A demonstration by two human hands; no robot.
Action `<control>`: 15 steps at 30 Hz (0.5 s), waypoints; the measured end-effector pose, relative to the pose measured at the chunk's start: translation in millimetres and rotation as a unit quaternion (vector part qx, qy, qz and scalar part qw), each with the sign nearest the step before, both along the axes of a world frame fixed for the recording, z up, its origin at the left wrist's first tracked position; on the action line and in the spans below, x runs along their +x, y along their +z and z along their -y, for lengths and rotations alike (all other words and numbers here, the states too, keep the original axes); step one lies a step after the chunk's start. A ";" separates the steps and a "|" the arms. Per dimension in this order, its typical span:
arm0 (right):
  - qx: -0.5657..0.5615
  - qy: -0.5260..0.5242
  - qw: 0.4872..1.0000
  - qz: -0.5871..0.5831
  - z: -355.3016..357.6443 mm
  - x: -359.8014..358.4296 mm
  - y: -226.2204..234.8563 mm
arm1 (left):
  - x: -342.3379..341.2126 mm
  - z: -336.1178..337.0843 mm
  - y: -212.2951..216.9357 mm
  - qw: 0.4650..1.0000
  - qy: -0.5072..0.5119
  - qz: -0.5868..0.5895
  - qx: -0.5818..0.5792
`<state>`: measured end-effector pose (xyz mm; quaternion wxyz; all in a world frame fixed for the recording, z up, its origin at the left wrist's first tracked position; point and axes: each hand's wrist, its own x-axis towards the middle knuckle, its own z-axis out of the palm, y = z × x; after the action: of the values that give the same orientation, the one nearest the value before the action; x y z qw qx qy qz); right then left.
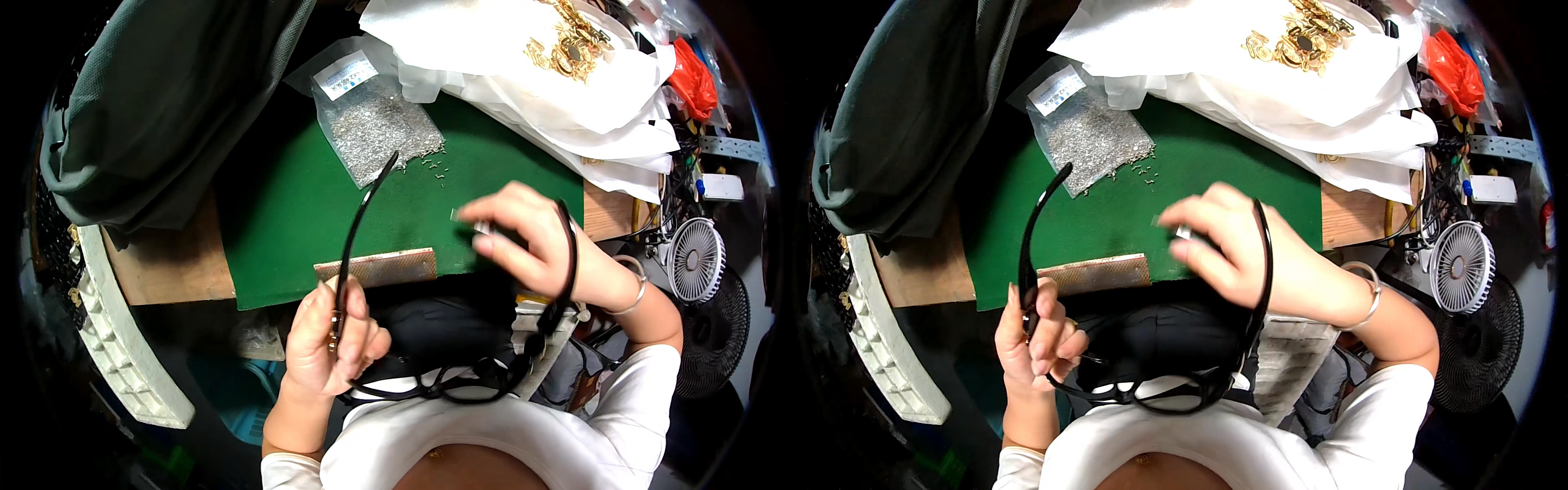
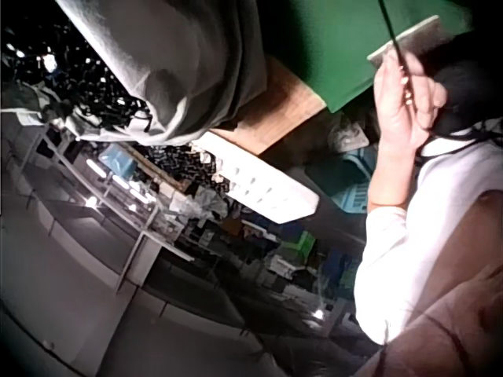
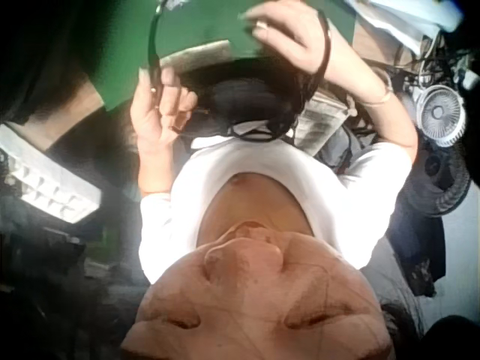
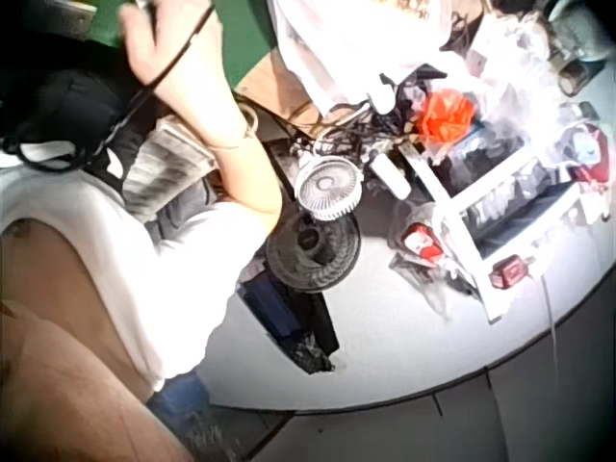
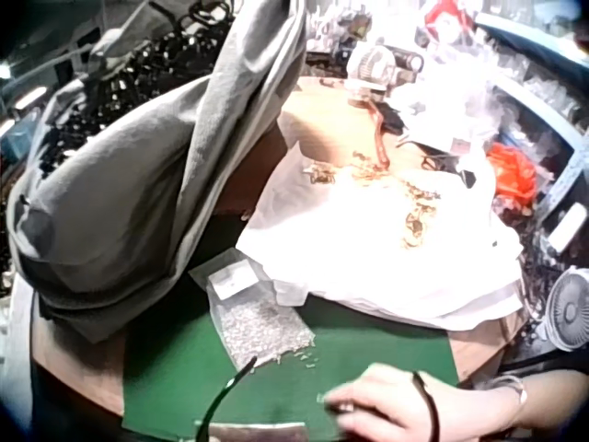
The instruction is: The person repeatedly picks up eyeglass frames and uses a screwdriver to tighten screws on the temples. They handle multiple frames one at a time, placing each back into a white foam rack after adjustment.
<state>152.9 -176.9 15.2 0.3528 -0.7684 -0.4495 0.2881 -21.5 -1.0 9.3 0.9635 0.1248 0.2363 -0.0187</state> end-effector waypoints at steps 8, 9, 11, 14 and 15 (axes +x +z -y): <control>-0.041 -0.092 0.968 0.229 -14.4 -1.0 -19.2 | 4.8 10.3 -8.3 0.975 0.013 0.184 0.123; -0.046 -0.088 0.968 0.229 -15.3 -1.4 -18.7 | -0.2 11.3 -10.4 0.976 0.017 0.179 0.121; -0.048 -0.077 0.965 0.245 -14.8 -1.5 -19.8 | -4.0 10.9 -11.4 0.983 0.035 0.155 0.087; -0.057 -0.068 0.964 0.250 -13.7 -2.2 -18.5 | 0.6 10.5 -12.3 0.992 0.030 0.123 0.006; -0.061 -0.063 0.964 0.250 -15.9 -0.5 -17.7 | 3.5 7.4 -13.2 0.990 0.012 0.140 0.018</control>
<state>152.5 -161.1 -2.5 0.1990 -0.8630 -0.4556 0.0904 -18.0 -8.4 -3.9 0.9849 0.1403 0.1003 0.0144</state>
